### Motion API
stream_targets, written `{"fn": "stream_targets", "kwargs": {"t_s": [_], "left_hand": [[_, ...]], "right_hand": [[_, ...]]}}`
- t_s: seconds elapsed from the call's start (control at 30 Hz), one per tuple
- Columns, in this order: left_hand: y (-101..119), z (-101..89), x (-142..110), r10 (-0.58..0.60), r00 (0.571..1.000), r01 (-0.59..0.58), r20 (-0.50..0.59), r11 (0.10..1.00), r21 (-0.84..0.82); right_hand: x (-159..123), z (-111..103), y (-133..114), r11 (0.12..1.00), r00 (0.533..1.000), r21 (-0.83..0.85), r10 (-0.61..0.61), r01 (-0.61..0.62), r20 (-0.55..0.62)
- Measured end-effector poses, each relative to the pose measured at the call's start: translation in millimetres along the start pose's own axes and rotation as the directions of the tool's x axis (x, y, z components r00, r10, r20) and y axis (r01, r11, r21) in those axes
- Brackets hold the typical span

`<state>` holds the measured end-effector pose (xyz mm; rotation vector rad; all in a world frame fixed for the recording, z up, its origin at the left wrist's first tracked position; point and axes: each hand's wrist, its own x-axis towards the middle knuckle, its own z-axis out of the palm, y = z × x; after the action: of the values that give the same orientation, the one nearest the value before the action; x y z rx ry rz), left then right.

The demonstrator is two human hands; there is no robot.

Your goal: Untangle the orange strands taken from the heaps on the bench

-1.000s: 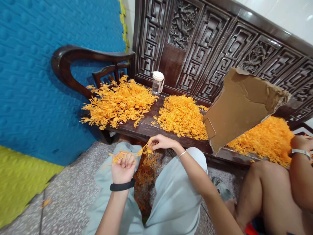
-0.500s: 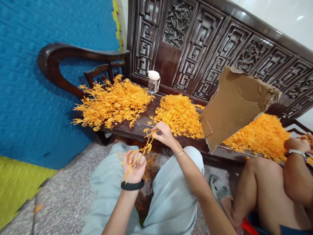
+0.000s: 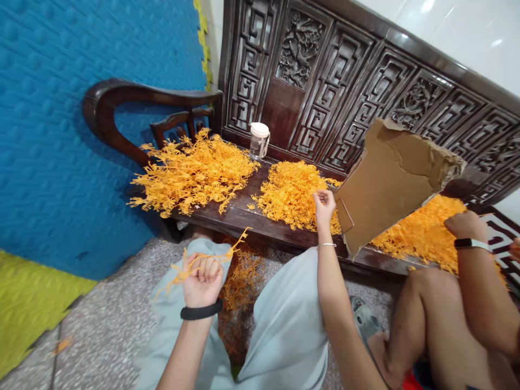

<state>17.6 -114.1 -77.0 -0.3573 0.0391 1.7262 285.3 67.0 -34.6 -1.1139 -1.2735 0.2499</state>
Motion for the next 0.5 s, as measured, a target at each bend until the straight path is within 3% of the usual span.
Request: {"fn": "stream_targets", "kwargs": {"t_s": [0.17, 0.3, 0.4, 0.5], "left_hand": [[-1, -0.6, -1, -0.017, 0.999, 0.018, -0.046, 1.000, 0.019], [-3, -2.2, -1, -0.065, 0.998, 0.067, -0.014, 0.993, 0.097], [-7, 0.5, -1, -0.131, 0.991, 0.121, 0.039, 0.973, 0.196], [-12, 4.5, -2, -0.107, 0.992, 0.079, 0.068, 0.941, 0.329]], "right_hand": [[-7, 12, -3, 0.995, 0.983, 0.068, 0.063, -0.076, 0.175], [-15, 17, -17, 0.956, 0.946, 0.212, 0.137, -0.205, 0.295], [-27, 25, -33, 0.895, 0.870, 0.295, 0.173, -0.334, 0.462], [-45, 37, -50, 0.827, 0.734, 0.317, 0.160, -0.465, 0.660]]}}
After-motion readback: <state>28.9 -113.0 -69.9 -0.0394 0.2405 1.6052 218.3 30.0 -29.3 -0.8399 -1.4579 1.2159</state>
